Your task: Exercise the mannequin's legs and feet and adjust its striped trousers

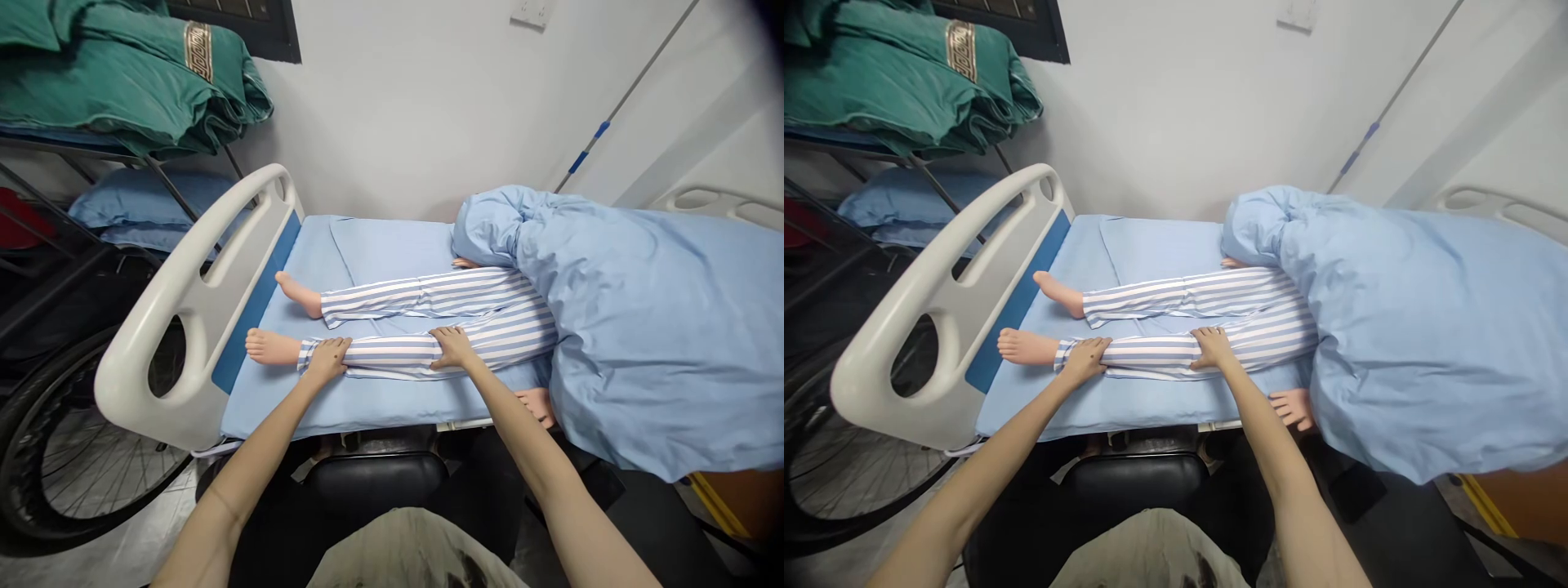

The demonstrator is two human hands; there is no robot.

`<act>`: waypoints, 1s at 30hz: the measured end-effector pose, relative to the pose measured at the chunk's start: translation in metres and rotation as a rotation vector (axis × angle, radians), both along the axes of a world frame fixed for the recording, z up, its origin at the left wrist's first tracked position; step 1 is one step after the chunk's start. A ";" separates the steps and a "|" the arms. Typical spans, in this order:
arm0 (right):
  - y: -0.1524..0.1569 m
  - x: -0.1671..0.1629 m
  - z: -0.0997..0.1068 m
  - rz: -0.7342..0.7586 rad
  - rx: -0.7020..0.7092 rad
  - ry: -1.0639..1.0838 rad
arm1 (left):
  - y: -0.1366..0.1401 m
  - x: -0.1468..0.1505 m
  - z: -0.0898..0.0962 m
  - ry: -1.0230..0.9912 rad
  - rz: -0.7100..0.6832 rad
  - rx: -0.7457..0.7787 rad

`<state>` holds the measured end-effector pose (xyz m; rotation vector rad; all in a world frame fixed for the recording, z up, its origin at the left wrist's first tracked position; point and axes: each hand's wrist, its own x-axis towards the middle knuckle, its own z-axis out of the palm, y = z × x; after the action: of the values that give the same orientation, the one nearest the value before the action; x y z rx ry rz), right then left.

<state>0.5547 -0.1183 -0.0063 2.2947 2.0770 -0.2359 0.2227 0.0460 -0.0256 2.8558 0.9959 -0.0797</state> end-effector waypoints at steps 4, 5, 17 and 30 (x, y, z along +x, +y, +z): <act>0.000 0.001 -0.002 -0.007 -0.003 -0.005 | 0.000 0.004 0.001 0.015 0.040 -0.009; 0.000 0.001 -0.003 -0.008 -0.001 -0.009 | -0.001 0.005 0.000 0.015 0.062 -0.003; 0.000 0.000 -0.001 -0.005 -0.022 -0.032 | -0.003 0.012 -0.006 0.029 0.148 -0.004; 0.011 -0.012 0.011 0.107 -0.153 -0.114 | -0.002 0.012 -0.012 0.028 0.152 0.011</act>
<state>0.5430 -0.1069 0.0042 2.0542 2.0415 -0.2442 0.2348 0.0439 -0.0373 2.7848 1.2180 -0.1011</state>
